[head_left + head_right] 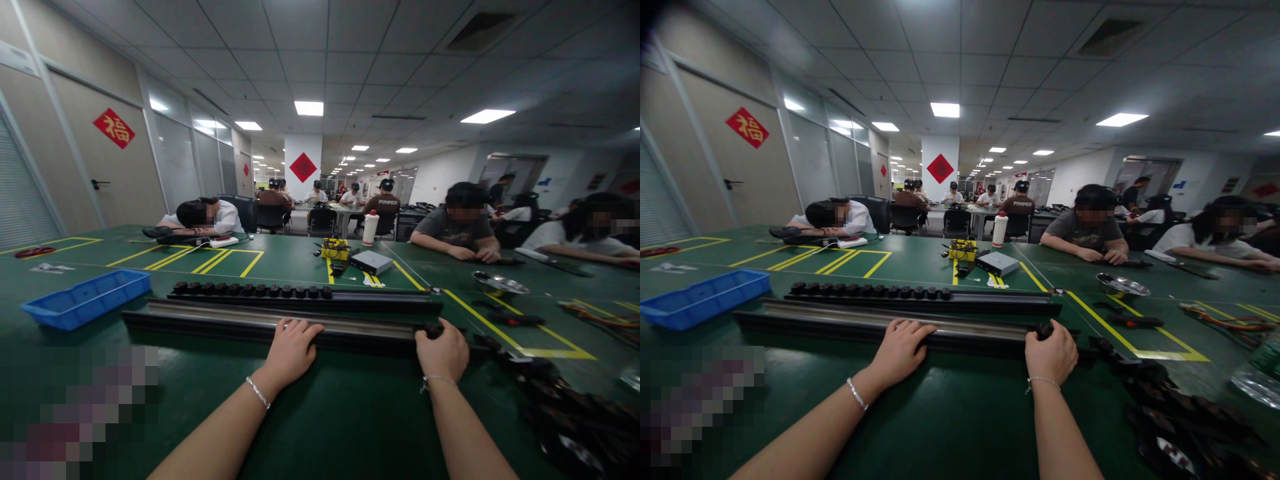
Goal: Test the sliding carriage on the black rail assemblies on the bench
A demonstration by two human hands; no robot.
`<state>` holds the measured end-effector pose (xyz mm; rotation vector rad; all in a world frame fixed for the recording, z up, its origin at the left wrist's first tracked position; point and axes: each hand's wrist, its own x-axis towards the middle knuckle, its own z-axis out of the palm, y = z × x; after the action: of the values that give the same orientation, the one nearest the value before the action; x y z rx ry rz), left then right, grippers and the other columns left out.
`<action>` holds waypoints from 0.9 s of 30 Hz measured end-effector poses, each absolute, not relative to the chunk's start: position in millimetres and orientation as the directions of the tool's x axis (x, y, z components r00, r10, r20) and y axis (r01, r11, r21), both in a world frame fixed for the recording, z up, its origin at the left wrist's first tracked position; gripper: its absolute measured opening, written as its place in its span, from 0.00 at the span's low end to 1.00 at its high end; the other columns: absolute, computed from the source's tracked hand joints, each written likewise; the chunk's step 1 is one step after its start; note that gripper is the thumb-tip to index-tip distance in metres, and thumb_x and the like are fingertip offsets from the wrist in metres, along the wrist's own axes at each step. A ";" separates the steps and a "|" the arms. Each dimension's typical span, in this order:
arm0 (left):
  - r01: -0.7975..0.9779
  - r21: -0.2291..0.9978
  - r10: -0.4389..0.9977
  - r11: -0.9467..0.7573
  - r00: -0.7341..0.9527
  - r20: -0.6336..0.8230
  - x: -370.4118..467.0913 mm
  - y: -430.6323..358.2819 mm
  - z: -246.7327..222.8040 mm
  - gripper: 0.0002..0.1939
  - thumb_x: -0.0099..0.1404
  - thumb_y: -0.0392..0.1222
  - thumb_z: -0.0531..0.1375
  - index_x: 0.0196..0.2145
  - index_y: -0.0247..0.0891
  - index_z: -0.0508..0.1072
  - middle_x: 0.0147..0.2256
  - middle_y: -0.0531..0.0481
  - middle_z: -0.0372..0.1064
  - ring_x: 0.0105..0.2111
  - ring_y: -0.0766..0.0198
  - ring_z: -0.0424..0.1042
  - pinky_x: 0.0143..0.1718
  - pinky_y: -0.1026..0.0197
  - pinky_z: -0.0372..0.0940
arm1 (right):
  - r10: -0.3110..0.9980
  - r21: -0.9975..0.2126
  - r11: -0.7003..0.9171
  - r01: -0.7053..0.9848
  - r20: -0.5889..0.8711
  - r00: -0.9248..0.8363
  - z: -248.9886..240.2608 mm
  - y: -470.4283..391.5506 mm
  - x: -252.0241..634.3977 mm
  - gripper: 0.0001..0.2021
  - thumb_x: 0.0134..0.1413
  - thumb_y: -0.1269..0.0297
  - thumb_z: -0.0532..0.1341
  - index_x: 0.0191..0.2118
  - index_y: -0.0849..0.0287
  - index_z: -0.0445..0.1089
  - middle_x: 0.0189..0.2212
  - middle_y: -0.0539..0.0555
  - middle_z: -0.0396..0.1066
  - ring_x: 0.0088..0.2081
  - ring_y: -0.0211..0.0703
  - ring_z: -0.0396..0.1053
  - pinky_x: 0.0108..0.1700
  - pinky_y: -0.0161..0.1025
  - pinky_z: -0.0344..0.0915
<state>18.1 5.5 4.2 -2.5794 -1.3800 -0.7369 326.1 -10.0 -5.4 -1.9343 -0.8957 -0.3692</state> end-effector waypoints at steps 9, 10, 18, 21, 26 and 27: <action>0.808 0.127 0.759 -0.575 0.469 0.452 18.8 3.0 8.4 0.20 0.59 0.37 0.54 0.50 0.49 0.65 0.40 0.52 0.68 0.44 0.59 0.64 0.54 0.49 0.47 | 0.400 -0.653 -0.298 0.696 0.576 0.713 -3.0 -11.8 329.8 0.24 0.42 0.62 0.55 0.48 0.64 0.65 0.46 0.63 0.65 0.51 0.57 0.59 0.53 0.50 0.52; 0.810 0.127 0.761 -0.573 0.468 0.450 18.8 2.9 8.6 0.20 0.59 0.37 0.54 0.50 0.49 0.65 0.40 0.52 0.68 0.44 0.59 0.64 0.54 0.49 0.47 | 0.398 -0.655 -0.295 0.696 0.578 0.712 -3.0 -11.9 329.5 0.24 0.42 0.62 0.55 0.48 0.64 0.65 0.46 0.63 0.65 0.51 0.56 0.58 0.53 0.50 0.52; 0.806 0.130 0.758 -0.578 0.471 0.451 18.2 3.4 8.0 0.20 0.59 0.37 0.54 0.50 0.50 0.65 0.40 0.53 0.68 0.44 0.59 0.64 0.54 0.50 0.47 | 0.388 -0.672 -0.315 0.670 0.553 0.737 -2.5 -12.7 336.6 0.23 0.43 0.62 0.54 0.48 0.64 0.66 0.46 0.64 0.65 0.51 0.57 0.58 0.54 0.50 0.52; 0.808 0.133 0.762 -0.574 0.468 0.448 18.1 3.7 7.8 0.20 0.59 0.37 0.54 0.49 0.49 0.65 0.40 0.52 0.68 0.44 0.59 0.64 0.54 0.50 0.46 | 0.377 -0.689 -0.331 0.645 0.530 0.759 -1.8 -13.2 340.0 0.23 0.43 0.63 0.55 0.48 0.64 0.66 0.46 0.65 0.65 0.51 0.58 0.59 0.54 0.51 0.53; 0.812 0.130 0.766 -0.570 0.467 0.441 18.3 3.0 8.9 0.20 0.60 0.37 0.54 0.50 0.50 0.65 0.41 0.52 0.68 0.44 0.59 0.64 0.54 0.49 0.46 | 0.354 -0.708 -0.324 0.628 0.525 0.774 -1.6 -13.2 339.9 0.23 0.42 0.62 0.55 0.47 0.63 0.67 0.46 0.63 0.65 0.50 0.57 0.59 0.52 0.50 0.55; 0.813 0.131 0.768 -0.568 0.466 0.438 18.3 2.9 9.1 0.20 0.60 0.37 0.54 0.50 0.50 0.65 0.41 0.52 0.68 0.45 0.59 0.64 0.54 0.49 0.46 | 0.351 -0.712 -0.325 0.623 0.521 0.778 -1.8 -13.1 339.6 0.22 0.43 0.62 0.55 0.47 0.62 0.67 0.46 0.63 0.64 0.50 0.57 0.59 0.52 0.50 0.55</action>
<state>18.3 2.9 9.1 -2.6061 -1.4101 -0.7025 339.6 -13.1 -1.8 -1.9438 -0.7358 -0.3321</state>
